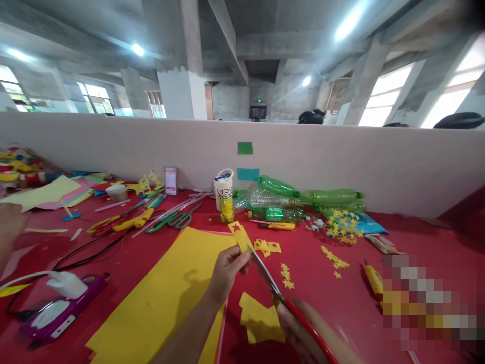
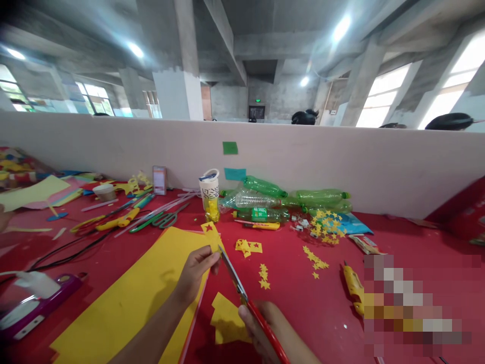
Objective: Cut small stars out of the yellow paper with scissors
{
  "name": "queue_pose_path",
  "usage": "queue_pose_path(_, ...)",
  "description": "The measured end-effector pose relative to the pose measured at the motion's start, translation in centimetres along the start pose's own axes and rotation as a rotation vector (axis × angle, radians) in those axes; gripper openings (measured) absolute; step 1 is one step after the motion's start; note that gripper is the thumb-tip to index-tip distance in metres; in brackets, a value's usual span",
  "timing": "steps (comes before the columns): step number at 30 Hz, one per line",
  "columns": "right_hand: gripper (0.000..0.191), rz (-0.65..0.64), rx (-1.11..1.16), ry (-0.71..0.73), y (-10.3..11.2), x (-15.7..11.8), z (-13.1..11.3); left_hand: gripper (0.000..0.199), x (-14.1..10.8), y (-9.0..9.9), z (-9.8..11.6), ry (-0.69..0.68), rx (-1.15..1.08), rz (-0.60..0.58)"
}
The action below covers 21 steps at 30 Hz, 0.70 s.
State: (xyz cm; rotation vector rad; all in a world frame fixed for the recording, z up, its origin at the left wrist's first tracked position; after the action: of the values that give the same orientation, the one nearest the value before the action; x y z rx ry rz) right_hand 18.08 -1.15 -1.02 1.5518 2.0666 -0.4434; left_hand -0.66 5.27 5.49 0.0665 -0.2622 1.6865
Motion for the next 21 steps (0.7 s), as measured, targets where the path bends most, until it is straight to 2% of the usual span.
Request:
queue_pose_path(6,0.052,0.020,-0.023,0.097,-0.1,0.0,-0.4,0.028,0.0,0.0,-0.2,0.006,-0.024,0.006)
queue_pose_path(12,0.052,-0.008,-0.038,0.148,-0.6,-0.8,-1.8,0.027,0.0,-0.2,-0.3,0.023,-0.065,-0.009)
queue_pose_path(21,0.049,-0.007,-0.058,0.161,-1.1,-0.1,-1.6,0.024,0.1,-0.1,-0.7,0.053,-0.149,-0.008)
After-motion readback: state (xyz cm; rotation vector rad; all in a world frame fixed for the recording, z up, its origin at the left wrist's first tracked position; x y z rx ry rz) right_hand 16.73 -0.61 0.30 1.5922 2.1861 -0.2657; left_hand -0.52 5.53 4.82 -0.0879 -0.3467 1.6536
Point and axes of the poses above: each hand's wrist, its own x-axis towards the middle knuckle, its own y-axis out of the back of the hand, z = x × y, the point moved 6 cm from there along x, towards the middle knuckle, and after that the axes turned 9 degrees about z, right-handed, at the moved point
